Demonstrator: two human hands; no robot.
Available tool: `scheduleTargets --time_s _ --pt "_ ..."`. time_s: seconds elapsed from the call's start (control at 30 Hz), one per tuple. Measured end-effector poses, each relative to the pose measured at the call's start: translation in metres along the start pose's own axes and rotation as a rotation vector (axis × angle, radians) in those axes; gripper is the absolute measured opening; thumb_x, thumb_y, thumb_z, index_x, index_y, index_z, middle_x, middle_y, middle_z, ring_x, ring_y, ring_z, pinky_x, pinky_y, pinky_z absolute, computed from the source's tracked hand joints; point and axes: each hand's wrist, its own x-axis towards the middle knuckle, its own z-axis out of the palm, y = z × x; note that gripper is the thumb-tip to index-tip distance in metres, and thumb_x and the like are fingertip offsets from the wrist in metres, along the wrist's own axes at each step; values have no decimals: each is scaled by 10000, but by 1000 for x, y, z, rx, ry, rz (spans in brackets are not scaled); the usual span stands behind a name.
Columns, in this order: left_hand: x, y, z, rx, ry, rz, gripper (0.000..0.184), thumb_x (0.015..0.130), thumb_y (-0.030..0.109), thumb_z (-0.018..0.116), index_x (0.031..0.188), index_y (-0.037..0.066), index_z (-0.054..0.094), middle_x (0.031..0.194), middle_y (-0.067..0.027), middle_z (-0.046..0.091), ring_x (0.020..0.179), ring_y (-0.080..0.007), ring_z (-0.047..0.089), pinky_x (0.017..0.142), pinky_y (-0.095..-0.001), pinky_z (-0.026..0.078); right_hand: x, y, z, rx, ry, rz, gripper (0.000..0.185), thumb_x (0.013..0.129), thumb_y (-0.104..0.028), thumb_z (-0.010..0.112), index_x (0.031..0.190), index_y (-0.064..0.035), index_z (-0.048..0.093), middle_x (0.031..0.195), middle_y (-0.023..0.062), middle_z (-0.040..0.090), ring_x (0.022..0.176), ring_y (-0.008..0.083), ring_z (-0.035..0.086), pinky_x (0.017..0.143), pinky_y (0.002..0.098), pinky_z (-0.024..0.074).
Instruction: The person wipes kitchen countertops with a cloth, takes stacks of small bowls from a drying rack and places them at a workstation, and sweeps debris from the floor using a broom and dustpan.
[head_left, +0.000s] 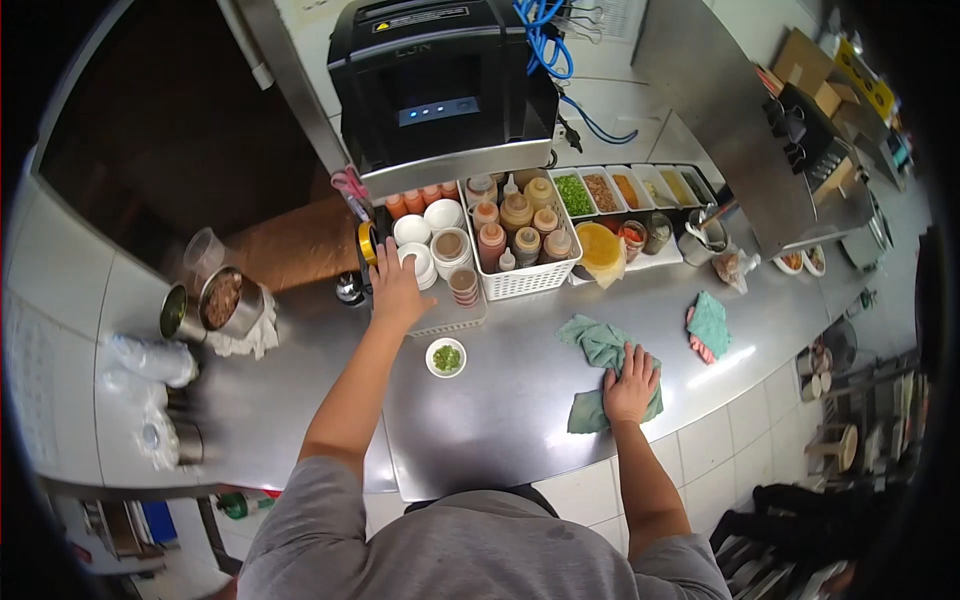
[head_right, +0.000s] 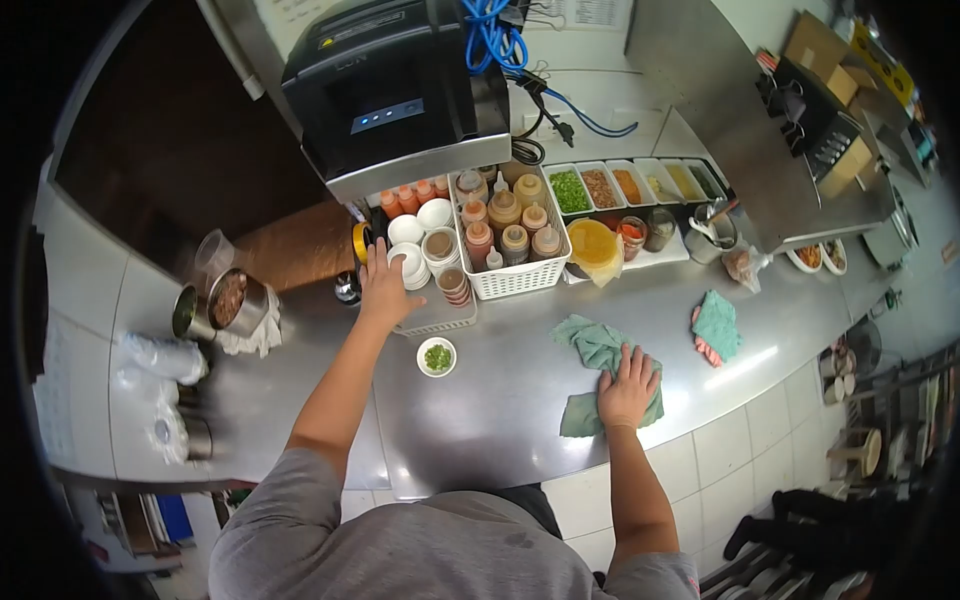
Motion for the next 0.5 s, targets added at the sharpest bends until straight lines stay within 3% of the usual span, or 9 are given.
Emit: scheduleTargets --time_s 0.03,0.2,0.27,0.3,0.37,0.4,0.43,0.47,0.5 --pt "-25 5 -9 -98 63 30 763 683 261 787 1306 13 422 1484 -254 194 1387 -395 173 1100 -501 218 7 6 2 -1 -1 -33 634 801 -285 580 1382 -124 383 1404 132 399 1310 334 322 1102 519 169" --pt "-187 -10 -12 -352 73 27 712 760 266 721 1341 23 386 1441 -251 284 1360 -409 241 1103 -478 240 74 40 38 65 54 -148 638 811 -288 595 1390 -121 388 1389 172 419 1301 333 354 1077 519 217" --pt "-257 -29 -21 -335 95 -127 699 771 263 706 1339 15 380 1423 -250 316 1350 -418 255 1100 -479 244 89 47 43 82 48 -205 637 836 -338 586 1397 -110 385 1389 174 426 1297 344 362 1069 507 240" --pt "-296 -40 -23 -316 55 -225 689 775 267 700 1338 26 383 1405 -247 340 1341 -417 273 1093 -480 259 87 52 41 150 130 -333 587 834 -281 610 1340 -34 444 1360 202 454 1275 350 395 1062 454 267" --pt "-378 -56 -33 -275 74 -451 679 779 272 693 1337 37 386 1388 -245 365 1331 -415 290 1085 -482 274 91 64 59 154 287 -372 597 846 -321 617 1329 -13 451 1366 219 438 1255 382 408 1050 469 294" --pt "-417 -61 -36 -257 1 -552 679 783 267 693 1341 40 380 1380 -240 375 1322 -407 306 1085 -468 285 82 46 40 200 476 -434 627 847 -367 614 1329 -3 445 1376 236 415 1256 407 398 1048 489 301" --pt "-457 -64 -36 -252 -76 -651 679 787 261 692 1345 42 374 1372 -235 384 1313 -399 322 1084 -455 296 67 20 25 223 436 -316 632 850 -367 612 1320 18 443 1378 247 402 1254 419 393 1042 509 309" --pt "-495 -69 -27 -241 -74 -745 687 788 290 689 1345 42 371 1353 -235 409 1282 -401 360 1048 -465 340 38 -24 -3 466 429 -416 570 846 -272 618 1311 14 454 1379 238 402 1272 408 370 1062 509 280" --pt "-532 -73 -18 -225 -50 -821 687 788 290 689 1345 42 371 1353 -235 409 1282 -401 360 1048 -465 340 14 -67 1 518 398 -472 570 846 -272 618 1311 14 454 1379 238 402 1272 408 370 1062 509 280"
